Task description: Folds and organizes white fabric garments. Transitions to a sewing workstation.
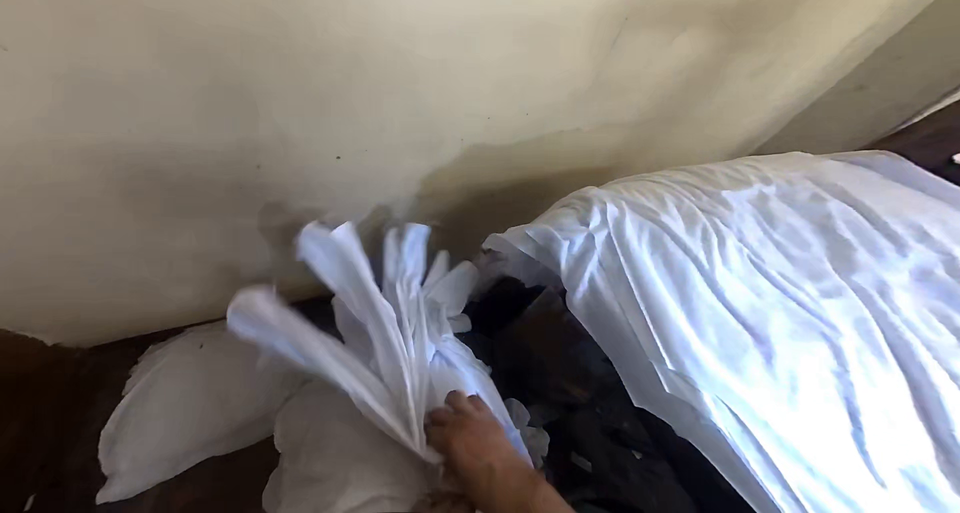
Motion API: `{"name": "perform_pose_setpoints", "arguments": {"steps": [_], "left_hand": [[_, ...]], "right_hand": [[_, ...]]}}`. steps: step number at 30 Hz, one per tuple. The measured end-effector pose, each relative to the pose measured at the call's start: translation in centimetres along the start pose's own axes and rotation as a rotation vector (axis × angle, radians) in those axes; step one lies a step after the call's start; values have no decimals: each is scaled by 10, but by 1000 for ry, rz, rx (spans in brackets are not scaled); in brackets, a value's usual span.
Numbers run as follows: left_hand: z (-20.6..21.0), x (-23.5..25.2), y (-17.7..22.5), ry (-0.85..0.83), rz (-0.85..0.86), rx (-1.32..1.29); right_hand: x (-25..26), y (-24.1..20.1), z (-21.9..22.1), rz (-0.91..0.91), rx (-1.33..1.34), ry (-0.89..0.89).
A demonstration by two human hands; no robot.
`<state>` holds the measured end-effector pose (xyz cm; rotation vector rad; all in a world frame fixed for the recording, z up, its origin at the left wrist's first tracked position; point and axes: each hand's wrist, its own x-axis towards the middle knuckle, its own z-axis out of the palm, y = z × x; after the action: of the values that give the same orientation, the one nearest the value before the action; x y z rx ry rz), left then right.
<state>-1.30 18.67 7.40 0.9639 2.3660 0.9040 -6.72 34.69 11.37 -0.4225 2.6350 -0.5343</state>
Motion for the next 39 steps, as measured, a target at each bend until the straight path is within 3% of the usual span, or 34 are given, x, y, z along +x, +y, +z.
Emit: {"name": "perform_pose_setpoints", "arguments": {"steps": [3, 6, 7, 9, 12, 14, 16, 17, 19, 22, 24, 25, 27, 29, 30, 32, 34, 39], "left_hand": [[-29, 4, 1, 128, -84, -118], [-42, 11, -10, 319, 17, -26], [-43, 14, -15, 328, 79, 34], [-43, 23, -24, 173, 149, 130], [-35, 33, -32, -106, -19, 74], [-30, 29, -36, -36, -199, -104], [-17, 19, -42, 176, -354, -342], [-10, 15, -45, 290, -407, -478], [-6, 13, -47, 433, -463, -726], [-12, 16, -46, 486, -521, -872], [-15, 17, -47, 486, -520, -875], [-16, 17, -47, 481, -524, -870], [-14, 18, -48, 479, -540, -869], [-9, 19, -50, 487, -553, -870], [-9, 19, -50, 485, -552, -865], [-14, 19, -47, 469, -550, -867], [-18, 20, -45, 467, -547, -879], [-23, 19, -42, 467, -570, -876]], "right_hand": [[-20, 29, -2, 35, 124, 264], [-30, 25, 6, -28, 96, 360], [-31, 21, 11, -49, 71, 364], [-36, 16, 17, -48, 102, 277], [-43, 34, 26, 60, 522, 160], [-44, 56, 44, 202, 955, 442], [-41, 72, 63, 352, 1074, 657], [-42, 77, 74, 406, 1042, 593], [-46, 77, 91, 509, 829, 227], [-62, 77, 104, 778, 451, -165], [-69, 83, 101, 933, 294, -319], [-68, 84, 97, 963, 259, -294], [-64, 79, 81, 894, 240, -15], [-58, 69, 70, 569, 191, 266], [-53, 65, 71, 375, 171, 297], [-46, 62, 72, 203, 125, 46], [-45, 63, 74, 252, 70, -146], [-71, 72, 87, 775, -25, -377]]}}
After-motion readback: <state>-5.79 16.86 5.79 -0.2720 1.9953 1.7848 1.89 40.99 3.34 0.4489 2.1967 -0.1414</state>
